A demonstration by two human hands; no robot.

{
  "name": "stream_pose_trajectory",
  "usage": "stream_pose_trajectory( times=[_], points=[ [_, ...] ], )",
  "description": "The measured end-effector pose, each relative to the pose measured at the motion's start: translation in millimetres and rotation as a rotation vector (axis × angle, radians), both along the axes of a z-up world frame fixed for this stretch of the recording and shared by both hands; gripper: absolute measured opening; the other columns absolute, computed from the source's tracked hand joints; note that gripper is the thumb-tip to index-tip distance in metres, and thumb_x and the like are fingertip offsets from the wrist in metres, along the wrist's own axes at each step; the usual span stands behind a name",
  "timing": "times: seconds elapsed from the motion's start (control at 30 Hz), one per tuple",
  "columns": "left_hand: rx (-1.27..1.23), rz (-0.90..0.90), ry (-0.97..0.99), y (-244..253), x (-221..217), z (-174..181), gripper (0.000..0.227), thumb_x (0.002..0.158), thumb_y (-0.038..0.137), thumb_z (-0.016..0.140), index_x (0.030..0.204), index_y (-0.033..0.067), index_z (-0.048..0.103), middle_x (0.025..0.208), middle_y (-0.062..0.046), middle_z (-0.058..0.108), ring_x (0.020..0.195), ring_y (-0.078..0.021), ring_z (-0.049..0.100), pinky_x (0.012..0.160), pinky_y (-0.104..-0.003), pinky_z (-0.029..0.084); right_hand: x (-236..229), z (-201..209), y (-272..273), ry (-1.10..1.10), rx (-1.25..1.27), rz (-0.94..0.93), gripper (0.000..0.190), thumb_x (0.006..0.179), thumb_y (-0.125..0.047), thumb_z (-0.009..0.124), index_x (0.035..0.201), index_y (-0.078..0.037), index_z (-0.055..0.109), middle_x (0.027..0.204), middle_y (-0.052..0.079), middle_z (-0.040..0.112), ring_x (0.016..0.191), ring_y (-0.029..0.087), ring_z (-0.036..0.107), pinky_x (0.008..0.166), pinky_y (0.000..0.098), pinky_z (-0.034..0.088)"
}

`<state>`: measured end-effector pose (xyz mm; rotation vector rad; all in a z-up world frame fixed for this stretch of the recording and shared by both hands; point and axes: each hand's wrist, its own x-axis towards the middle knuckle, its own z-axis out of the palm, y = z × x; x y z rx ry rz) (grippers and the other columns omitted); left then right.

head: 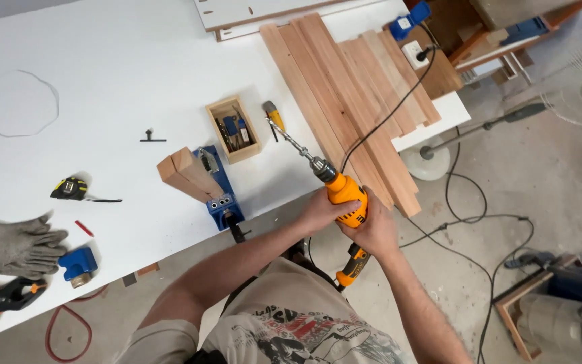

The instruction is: Using a pocket hole jig and a power drill to create angled holes in wooden boards for joinery.

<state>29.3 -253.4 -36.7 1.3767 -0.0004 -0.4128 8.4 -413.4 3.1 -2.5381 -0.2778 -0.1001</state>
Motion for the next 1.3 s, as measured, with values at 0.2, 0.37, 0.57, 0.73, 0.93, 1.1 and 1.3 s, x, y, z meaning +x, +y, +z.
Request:
stream_pose_trajectory(
  times=[0.2,0.37,0.57,0.73,0.93,1.1,1.3],
  points=[
    [-0.083,0.414,-0.02,50.0,69.8,35.1,0.067,0.082,0.029,0.089,0.132,-0.0043,0.061,0.128,-0.027,0.065,0.112,-0.0365,0.069,0.091,-0.047,0.06,72.0,13.3,-5.5,0.302,0.14,-0.035,0.104,0.062,-0.026,0.093,0.149,0.001,0.044,0.118,0.018,0.065,0.113,0.034,0.065,0.09,0.0481,0.057],
    [-0.074,0.795,-0.103,97.4,96.0,17.4,0.03,0.097,0.02,0.074,0.117,-0.0014,0.069,0.101,-0.018,0.071,0.091,-0.0277,0.072,0.084,-0.041,0.063,120.3,-3.6,-19.2,0.428,0.16,0.006,0.108,0.064,-0.031,0.094,0.153,-0.003,0.041,0.128,0.016,0.061,0.123,0.032,0.06,0.101,0.0494,0.052],
    [-0.032,0.957,0.089,88.2,111.9,-1.9,0.022,0.101,0.018,0.066,0.112,-0.0005,0.069,0.098,-0.015,0.072,0.086,-0.0253,0.073,0.08,-0.039,0.065,161.0,14.6,-11.5,0.551,0.223,0.0,0.099,0.072,-0.027,0.087,0.155,-0.004,0.037,0.138,0.019,0.057,0.131,0.036,0.056,0.106,0.0536,0.049],
    [0.108,1.052,0.223,97.9,96.4,-46.4,0.019,0.103,0.019,0.06,0.101,0.0046,0.071,0.07,-0.009,0.063,0.059,-0.0181,0.065,0.054,-0.029,0.059,237.4,-50.8,8.5,0.553,0.234,-0.095,0.105,0.074,-0.034,0.088,0.159,-0.009,0.03,0.14,0.014,0.056,0.131,0.033,0.057,0.105,0.0521,0.05],
    [0.33,1.008,0.323,101.3,36.8,-85.0,0.035,0.101,0.032,0.067,0.074,0.0107,0.067,0.059,0.0,0.049,0.056,-0.0095,0.047,0.048,-0.026,0.037,324.3,-94.7,54.3,0.464,0.15,-0.046,0.098,0.076,-0.033,0.08,0.157,-0.01,0.03,0.129,0.014,0.06,0.12,0.034,0.064,0.098,0.054,0.054],
    [0.333,0.896,0.36,77.5,7.1,-5.9,0.014,0.083,0.014,0.084,0.095,0.0072,0.084,0.074,-0.014,0.076,0.068,-0.0154,0.067,0.066,-0.028,0.058,365.5,-156.7,70.9,0.307,-0.123,-0.009,0.089,0.083,-0.041,0.077,0.149,-0.002,0.032,0.121,0.022,0.061,0.109,0.04,0.068,0.089,0.0549,0.057],
    [0.339,0.872,0.491,99.5,-52.6,-31.4,0.04,0.081,0.038,0.087,0.063,0.0055,0.072,0.053,-0.012,0.067,0.047,-0.0166,0.06,0.048,-0.027,0.049,377.3,-184.6,83.0,0.133,-0.203,-0.032,0.092,0.082,-0.036,0.081,0.149,0.002,0.031,0.13,0.028,0.052,0.124,0.046,0.057,0.103,0.0539,0.051]
  ],
)
